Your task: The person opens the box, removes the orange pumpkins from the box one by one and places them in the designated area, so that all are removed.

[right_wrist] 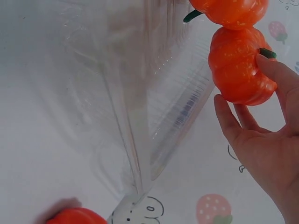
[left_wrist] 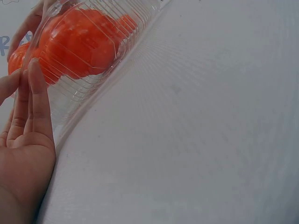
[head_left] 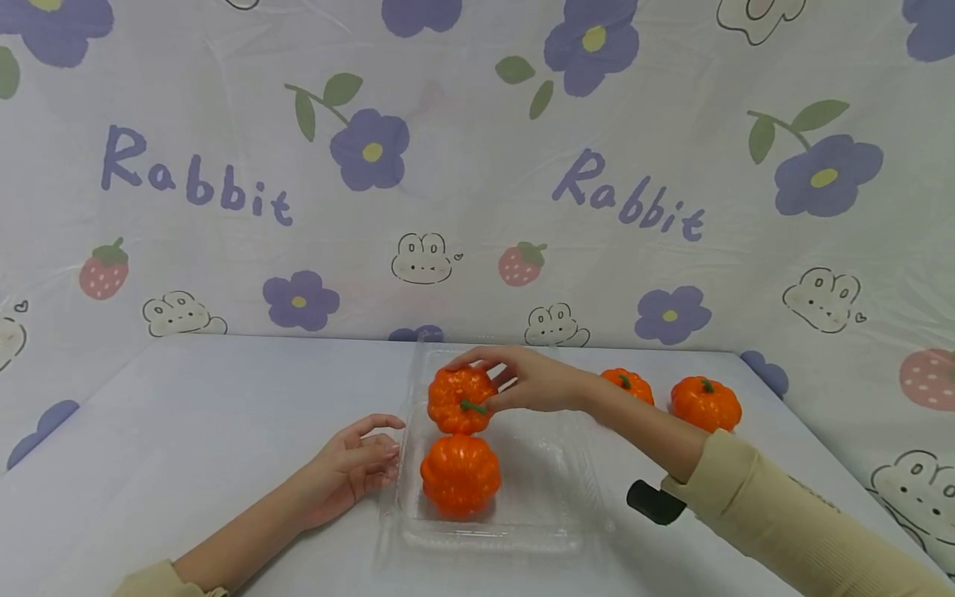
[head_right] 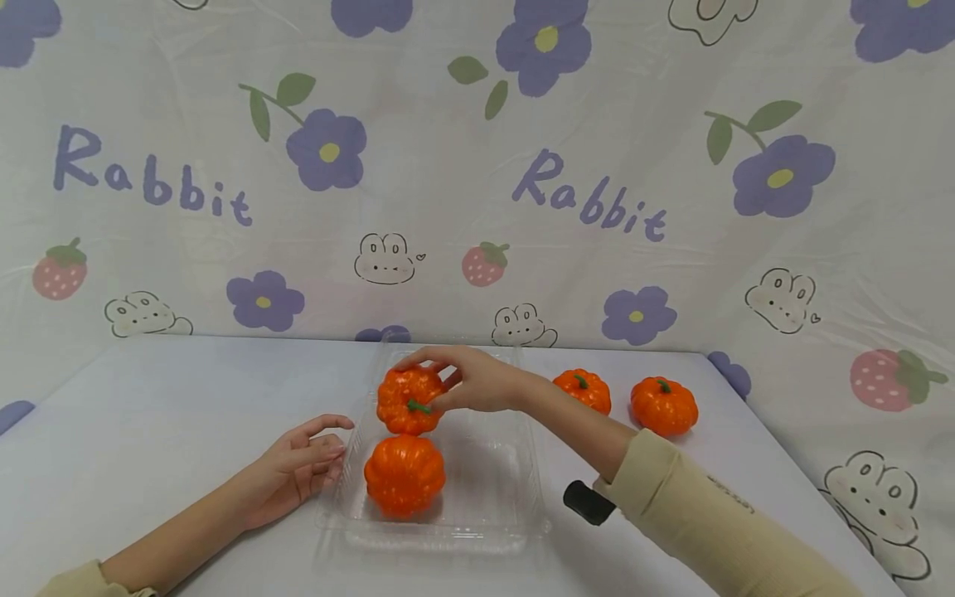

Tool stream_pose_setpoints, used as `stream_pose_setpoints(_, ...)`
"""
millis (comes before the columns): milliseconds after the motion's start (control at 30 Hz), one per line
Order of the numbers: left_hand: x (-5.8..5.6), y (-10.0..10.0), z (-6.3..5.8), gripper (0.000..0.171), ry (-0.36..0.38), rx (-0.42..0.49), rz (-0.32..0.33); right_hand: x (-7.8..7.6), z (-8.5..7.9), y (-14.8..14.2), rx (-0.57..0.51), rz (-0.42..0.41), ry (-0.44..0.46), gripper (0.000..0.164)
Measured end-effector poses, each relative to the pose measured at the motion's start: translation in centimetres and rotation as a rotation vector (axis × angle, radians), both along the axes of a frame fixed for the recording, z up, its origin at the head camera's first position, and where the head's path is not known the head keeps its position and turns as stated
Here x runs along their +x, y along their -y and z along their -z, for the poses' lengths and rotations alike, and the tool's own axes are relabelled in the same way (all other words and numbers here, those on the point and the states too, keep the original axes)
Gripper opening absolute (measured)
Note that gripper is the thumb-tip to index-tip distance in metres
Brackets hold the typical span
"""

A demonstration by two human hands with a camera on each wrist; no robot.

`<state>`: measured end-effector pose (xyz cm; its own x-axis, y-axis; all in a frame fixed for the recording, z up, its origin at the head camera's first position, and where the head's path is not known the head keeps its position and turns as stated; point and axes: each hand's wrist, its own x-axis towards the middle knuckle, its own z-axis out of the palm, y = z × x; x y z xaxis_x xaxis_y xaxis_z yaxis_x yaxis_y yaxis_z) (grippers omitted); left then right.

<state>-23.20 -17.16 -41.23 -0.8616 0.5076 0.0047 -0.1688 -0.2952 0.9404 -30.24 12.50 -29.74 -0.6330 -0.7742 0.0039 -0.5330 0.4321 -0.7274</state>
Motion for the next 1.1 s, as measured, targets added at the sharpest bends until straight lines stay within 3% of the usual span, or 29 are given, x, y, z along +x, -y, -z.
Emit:
stream_pose_setpoints(300,0.0,0.0,0.1,0.022,0.003,-0.001,-0.005,0.0,0.3,-0.3,-0.033,0.014,-0.005,0.056)
stream_pose_setpoints(667,0.0,0.0,0.2,0.023,0.002,0.000,-0.006,0.4,-0.1,-1.2,-0.048,0.098,0.041,0.057)
stream_pose_setpoints(1100,0.0,-0.1,0.2,0.023,-0.001,0.011,-0.007,0.1,0.5,-2.6,-0.135,0.046,0.074,0.052)
